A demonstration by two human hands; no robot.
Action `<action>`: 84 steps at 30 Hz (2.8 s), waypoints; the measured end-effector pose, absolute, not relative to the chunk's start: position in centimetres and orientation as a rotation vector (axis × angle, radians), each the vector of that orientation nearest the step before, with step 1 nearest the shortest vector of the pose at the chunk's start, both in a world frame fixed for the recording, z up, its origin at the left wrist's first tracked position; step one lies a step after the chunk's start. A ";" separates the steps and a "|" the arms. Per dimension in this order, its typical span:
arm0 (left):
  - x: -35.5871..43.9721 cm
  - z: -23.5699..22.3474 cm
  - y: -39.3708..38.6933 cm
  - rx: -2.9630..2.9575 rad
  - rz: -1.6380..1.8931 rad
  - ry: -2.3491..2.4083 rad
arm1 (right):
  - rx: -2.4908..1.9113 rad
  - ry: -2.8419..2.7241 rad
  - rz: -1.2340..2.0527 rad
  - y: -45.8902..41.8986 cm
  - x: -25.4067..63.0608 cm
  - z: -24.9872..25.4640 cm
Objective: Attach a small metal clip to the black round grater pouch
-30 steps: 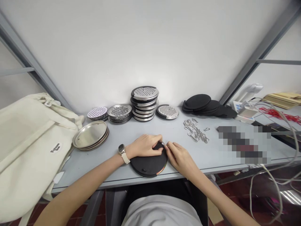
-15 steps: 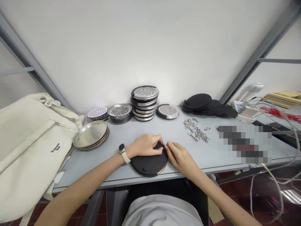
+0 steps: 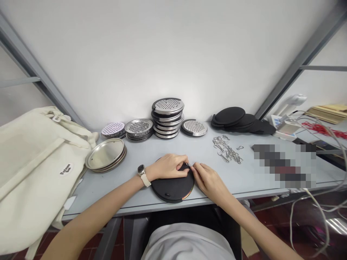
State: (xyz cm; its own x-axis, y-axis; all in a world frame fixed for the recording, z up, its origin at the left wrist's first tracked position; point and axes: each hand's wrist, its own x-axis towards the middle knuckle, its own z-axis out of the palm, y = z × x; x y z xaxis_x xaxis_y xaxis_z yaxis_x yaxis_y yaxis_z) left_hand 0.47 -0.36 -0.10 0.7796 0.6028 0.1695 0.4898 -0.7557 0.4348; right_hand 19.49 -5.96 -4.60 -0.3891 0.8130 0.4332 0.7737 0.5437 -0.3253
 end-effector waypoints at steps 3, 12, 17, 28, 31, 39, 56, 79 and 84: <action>0.5 0.0 -0.4 2.598 0.428 0.832 | -1.280 -2.232 0.104 -5.9 19.5 -4.6; 0.5 -0.1 -0.3 2.597 0.435 0.818 | -1.301 -2.214 0.087 -5.9 19.5 -4.8; 0.5 -0.1 -0.4 2.589 0.424 0.833 | -1.333 -2.221 0.114 -5.9 19.5 -4.8; 0.5 -0.2 -0.3 2.594 0.427 0.826 | -1.358 -2.200 0.193 -5.9 19.5 -4.7; 0.5 -0.2 -0.3 2.601 0.424 0.824 | -1.352 -2.191 0.207 -6.0 19.5 -4.6; 0.5 -0.2 -0.2 2.612 0.401 0.835 | -1.347 -2.180 0.239 -6.1 19.5 -4.5; 0.6 0.4 -0.6 2.675 0.390 0.782 | -1.341 -2.188 0.153 -6.2 19.7 -4.3; 0.8 0.5 -0.8 2.720 0.357 0.861 | -1.350 -2.227 0.092 -6.1 19.5 -3.7; 0.9 0.2 -0.7 2.763 0.359 0.850 | -1.354 -2.273 0.099 -5.8 19.5 -3.6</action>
